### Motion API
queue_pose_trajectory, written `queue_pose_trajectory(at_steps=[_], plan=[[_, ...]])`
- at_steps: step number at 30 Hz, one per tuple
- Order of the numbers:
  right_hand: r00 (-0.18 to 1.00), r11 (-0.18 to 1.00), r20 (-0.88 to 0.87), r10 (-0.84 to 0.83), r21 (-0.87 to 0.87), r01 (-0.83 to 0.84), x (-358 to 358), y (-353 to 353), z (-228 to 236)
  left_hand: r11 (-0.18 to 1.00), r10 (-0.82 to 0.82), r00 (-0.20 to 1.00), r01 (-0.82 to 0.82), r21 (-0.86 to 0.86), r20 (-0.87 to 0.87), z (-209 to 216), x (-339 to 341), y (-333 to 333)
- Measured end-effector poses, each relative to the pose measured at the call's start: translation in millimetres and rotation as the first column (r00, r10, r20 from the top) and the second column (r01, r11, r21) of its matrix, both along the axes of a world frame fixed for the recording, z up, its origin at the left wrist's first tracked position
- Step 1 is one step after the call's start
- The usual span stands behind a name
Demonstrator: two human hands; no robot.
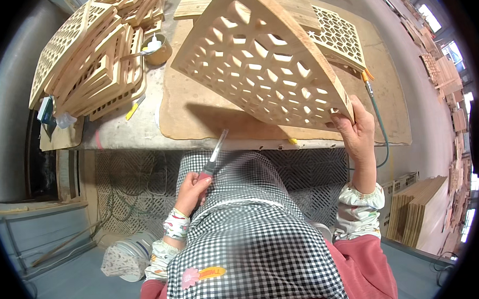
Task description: The person finishes the interior edges of a wooden lattice piece using a handheld pneumatic tool, turning the object to reach different cutouts and occasionally wiping it with a cloth.
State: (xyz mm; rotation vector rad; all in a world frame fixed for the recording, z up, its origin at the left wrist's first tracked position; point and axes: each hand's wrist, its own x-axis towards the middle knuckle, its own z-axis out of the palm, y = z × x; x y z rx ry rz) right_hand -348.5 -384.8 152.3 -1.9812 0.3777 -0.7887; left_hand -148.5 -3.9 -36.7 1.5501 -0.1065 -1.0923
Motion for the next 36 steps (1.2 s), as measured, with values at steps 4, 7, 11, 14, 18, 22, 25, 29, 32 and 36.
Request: queue_pose_trajectory(at_steps=[4,7,11,14,18,22,25,29,32,36], plan=[[0.998,0.992,-0.062,0.01,-0.129,-0.018,4,-3,7,0.999,-0.016,0.997,0.019,-0.03,0.078,-2,-1,1],[0.999,0.994,-0.049,0.019,-0.11,-0.025,22,11,21,0.997,-0.077,0.942,0.08,0.004,0.328,-31,-7,18],[0.993,0.983,-0.117,-0.002,-0.181,-0.019,37,29,35,0.988,-0.154,0.824,0.136,0.073,0.545,-22,-20,20],[0.986,0.96,-0.167,0.0,-0.277,-0.046,52,42,43,0.976,-0.157,0.908,0.203,-0.082,0.389,30,-17,13],[0.968,0.853,-0.251,-0.031,-0.511,-0.105,78,61,62,0.931,-0.148,0.972,0.199,-0.305,0.182,76,-8,4],[0.942,0.794,-0.329,-0.064,-0.589,-0.152,110,78,73,0.896,-0.178,0.983,0.146,-0.42,-0.037,88,4,1],[0.927,0.817,-0.373,-0.045,-0.548,-0.181,120,76,74,0.881,-0.217,0.956,0.106,-0.461,-0.195,112,11,1],[0.917,0.826,-0.395,-0.051,-0.532,-0.184,122,79,75,0.876,-0.203,0.955,0.079,-0.476,-0.215,100,16,-11],[0.918,0.797,-0.397,-0.02,-0.56,-0.225,118,83,72,0.904,-0.201,0.965,0.116,-0.412,-0.168,84,25,-28],[0.932,0.802,-0.361,-0.039,-0.567,-0.186,110,82,63,0.912,-0.152,0.98,0.089,-0.401,-0.127,86,20,-38]])
